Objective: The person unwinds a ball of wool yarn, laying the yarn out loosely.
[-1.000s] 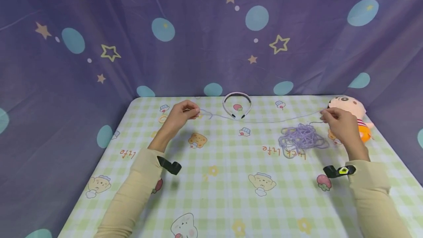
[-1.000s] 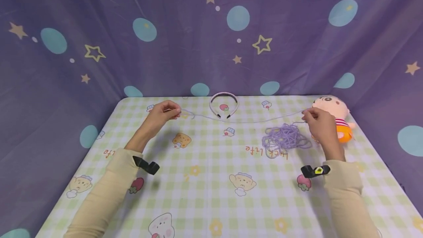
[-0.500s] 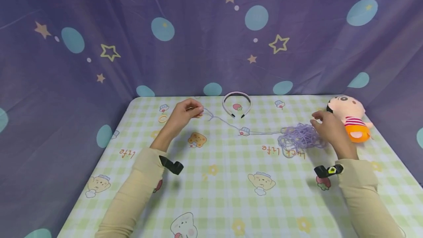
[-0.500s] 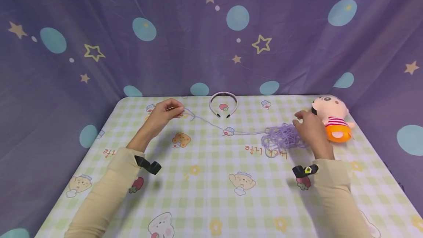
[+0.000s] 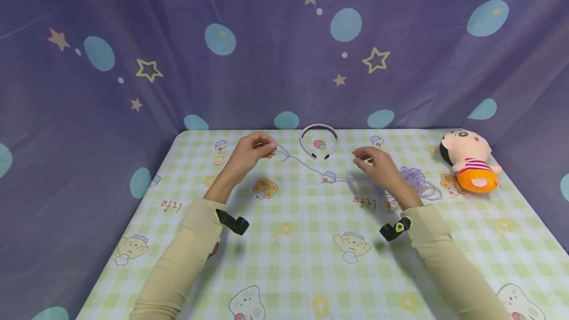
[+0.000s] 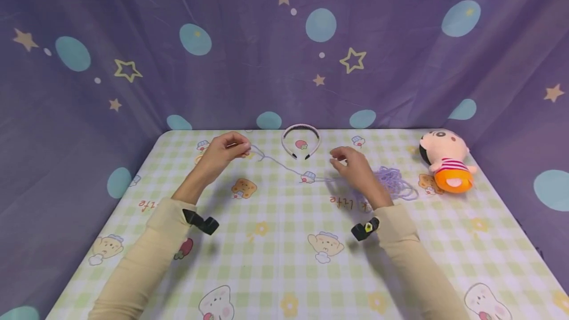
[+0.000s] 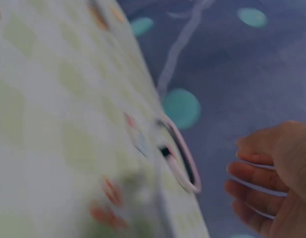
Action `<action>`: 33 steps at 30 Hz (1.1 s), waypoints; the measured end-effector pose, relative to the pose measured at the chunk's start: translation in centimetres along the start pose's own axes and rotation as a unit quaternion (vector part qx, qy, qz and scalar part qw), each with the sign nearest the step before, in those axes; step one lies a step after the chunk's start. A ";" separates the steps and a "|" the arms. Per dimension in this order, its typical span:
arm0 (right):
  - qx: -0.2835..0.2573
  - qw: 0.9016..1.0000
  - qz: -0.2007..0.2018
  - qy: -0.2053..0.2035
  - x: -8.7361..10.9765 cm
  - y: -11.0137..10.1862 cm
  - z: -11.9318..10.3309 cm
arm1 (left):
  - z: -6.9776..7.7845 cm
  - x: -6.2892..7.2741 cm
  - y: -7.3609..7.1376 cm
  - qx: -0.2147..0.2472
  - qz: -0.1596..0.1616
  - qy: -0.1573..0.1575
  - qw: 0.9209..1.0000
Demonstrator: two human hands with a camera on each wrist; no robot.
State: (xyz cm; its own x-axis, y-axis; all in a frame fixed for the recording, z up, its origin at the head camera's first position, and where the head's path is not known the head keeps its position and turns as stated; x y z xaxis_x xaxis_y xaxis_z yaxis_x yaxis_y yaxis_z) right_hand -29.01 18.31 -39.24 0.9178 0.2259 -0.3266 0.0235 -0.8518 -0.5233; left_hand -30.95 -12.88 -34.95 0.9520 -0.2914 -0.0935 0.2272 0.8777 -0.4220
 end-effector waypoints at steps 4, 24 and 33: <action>-0.019 0.999 -0.042 -0.016 -0.8 3.9 -0.7 | 0.1 0.1 0.1 0.000 -0.001 -0.002 1.000; -0.053 0.996 -0.073 -0.008 -0.3 7.0 -2.6 | -0.9 0.1 -0.4 0.054 0.041 -0.041 0.997; -0.031 0.998 -0.037 -0.029 0.5 4.1 -3.0 | -1.4 -0.1 -1.2 0.108 0.089 -0.059 0.988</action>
State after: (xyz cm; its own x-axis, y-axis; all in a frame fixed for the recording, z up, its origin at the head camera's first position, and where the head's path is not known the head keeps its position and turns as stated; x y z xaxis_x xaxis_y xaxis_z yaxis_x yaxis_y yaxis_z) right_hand -27.27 13.52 -39.21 0.8883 0.3150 -0.3342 0.1166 -0.8586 -0.4992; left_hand -31.60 -14.44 -35.72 0.9952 -0.0895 -0.0389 0.0796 0.9754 -0.2054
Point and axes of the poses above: each hand's wrist, its own x-axis away from the middle knuckle, its own y-axis out of the palm, z = x × y, the point moved 7 cm from there along -x, towards the middle knuckle, and after that the axes turned 15 degrees about -x, right-handed, at the moved point
